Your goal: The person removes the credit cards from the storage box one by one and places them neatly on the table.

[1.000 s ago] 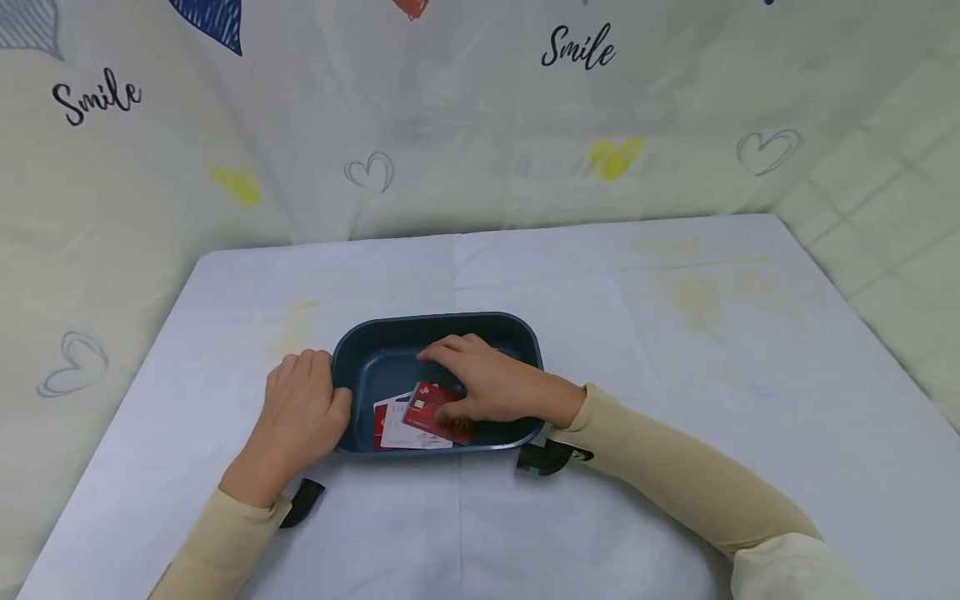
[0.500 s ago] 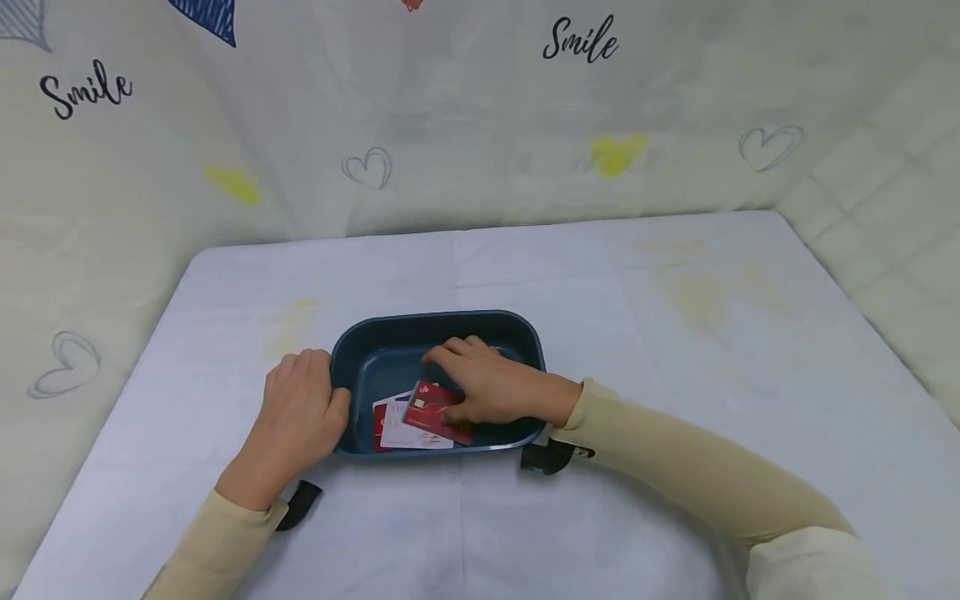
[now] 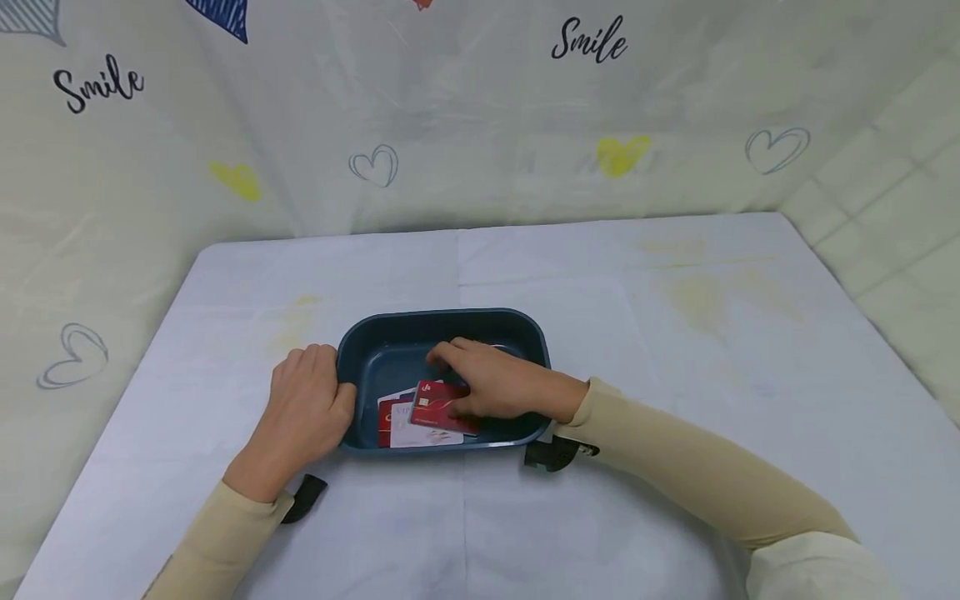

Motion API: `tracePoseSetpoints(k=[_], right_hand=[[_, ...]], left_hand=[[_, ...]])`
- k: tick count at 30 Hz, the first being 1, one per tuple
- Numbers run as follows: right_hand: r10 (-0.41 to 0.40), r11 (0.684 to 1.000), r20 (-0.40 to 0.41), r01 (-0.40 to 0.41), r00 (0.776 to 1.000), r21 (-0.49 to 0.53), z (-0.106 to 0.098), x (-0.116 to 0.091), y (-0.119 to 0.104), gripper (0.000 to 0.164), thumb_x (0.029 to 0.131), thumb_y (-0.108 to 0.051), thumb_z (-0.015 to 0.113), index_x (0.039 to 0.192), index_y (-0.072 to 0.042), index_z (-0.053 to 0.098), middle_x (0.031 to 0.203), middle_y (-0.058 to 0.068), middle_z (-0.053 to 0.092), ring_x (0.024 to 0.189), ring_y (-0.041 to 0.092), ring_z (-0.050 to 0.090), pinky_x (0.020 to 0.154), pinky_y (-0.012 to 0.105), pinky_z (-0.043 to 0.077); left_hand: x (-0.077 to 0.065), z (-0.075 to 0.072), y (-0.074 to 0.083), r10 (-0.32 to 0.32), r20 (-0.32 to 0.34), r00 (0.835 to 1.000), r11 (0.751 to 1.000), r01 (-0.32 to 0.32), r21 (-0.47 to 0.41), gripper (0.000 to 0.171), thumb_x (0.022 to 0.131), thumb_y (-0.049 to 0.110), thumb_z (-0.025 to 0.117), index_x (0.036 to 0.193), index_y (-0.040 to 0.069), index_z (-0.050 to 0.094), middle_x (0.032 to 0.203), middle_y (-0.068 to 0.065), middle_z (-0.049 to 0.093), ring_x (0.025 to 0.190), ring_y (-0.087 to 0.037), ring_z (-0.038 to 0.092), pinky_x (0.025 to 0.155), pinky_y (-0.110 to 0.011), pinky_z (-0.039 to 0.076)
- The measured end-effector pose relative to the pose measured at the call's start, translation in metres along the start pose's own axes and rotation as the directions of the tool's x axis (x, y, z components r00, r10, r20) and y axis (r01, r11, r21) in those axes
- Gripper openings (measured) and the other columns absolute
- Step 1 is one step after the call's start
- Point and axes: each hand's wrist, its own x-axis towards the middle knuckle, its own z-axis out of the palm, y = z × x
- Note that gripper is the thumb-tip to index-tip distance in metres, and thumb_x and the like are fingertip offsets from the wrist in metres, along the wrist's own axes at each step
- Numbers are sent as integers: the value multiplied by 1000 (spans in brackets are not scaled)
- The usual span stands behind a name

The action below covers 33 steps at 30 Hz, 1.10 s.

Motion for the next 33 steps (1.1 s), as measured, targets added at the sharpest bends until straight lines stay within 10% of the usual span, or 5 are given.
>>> tracePoseSetpoints(k=[33], right_hand=[[-13,999,2,13,1000,43,-2,0,0,66,80,-23,78,137,-13,45,107,1,61,88,12,58,74,23,54]], left_hand=[[2,0,-2,0,-1,1000,1000,0,-10,10,84,13,44,85,3,45,72,-9,42,74,-24,37,70,-34,24]])
